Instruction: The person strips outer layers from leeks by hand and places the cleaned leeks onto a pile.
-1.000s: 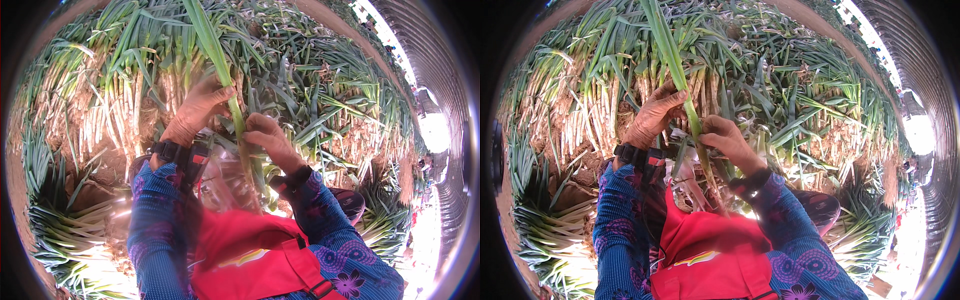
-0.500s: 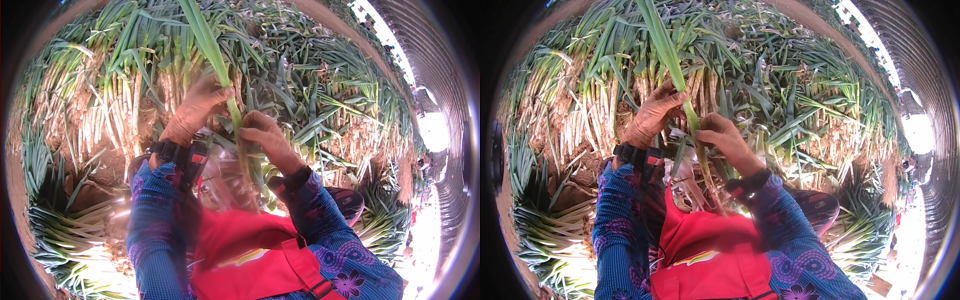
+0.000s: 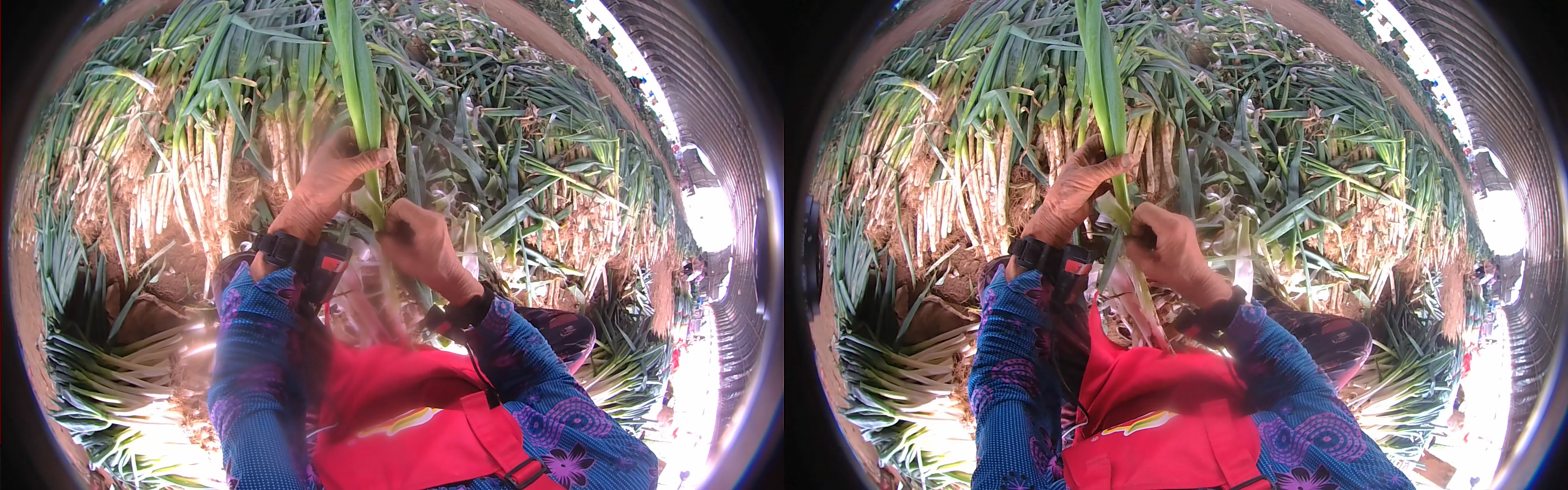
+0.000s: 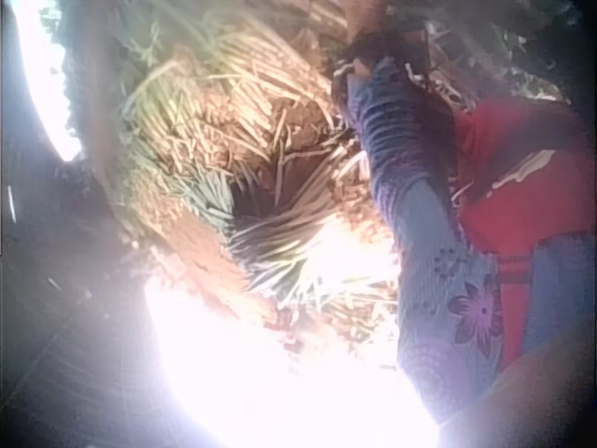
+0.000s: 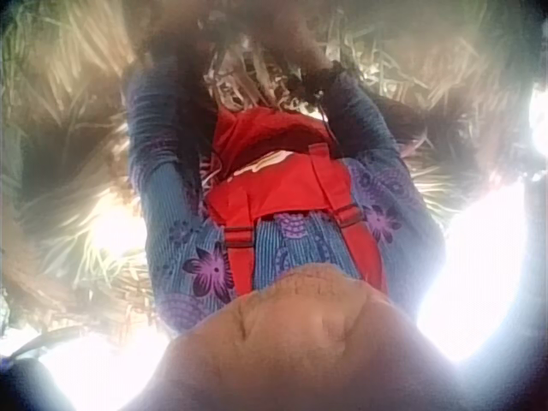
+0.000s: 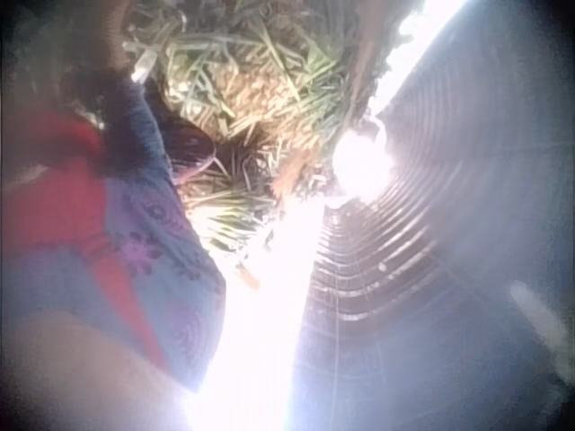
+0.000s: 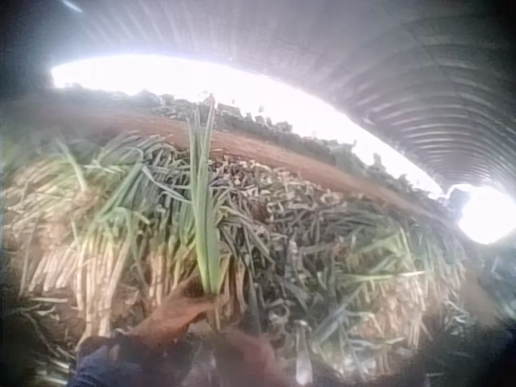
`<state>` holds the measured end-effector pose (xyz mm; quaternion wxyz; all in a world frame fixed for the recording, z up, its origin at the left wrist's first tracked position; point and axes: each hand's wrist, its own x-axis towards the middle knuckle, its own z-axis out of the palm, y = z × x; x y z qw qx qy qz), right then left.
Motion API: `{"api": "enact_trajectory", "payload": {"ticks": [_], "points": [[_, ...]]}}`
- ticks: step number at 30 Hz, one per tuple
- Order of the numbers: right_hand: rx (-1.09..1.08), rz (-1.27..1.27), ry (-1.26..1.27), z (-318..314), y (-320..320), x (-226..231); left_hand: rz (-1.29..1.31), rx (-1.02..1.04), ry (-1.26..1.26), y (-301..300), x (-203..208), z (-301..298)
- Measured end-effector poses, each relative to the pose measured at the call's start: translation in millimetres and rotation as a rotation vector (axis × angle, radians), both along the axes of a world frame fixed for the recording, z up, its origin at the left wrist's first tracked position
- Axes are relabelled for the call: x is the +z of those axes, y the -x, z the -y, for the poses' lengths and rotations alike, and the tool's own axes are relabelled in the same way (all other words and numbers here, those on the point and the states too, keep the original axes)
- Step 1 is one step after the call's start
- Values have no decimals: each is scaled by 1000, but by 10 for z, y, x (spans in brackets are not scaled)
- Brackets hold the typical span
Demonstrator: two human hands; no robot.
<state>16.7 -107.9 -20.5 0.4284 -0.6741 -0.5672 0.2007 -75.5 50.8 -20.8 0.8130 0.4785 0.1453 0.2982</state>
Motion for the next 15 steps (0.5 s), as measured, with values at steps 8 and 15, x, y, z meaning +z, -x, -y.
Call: {"api": "enact_trajectory", "payload": {"ticks": [8,15], "points": [[247,347,-247,169,186,15,-218,130,20,27,-114,-160],[63,-743,-40,123,6,108,-70,268,-3,68,-169,-354]]}}
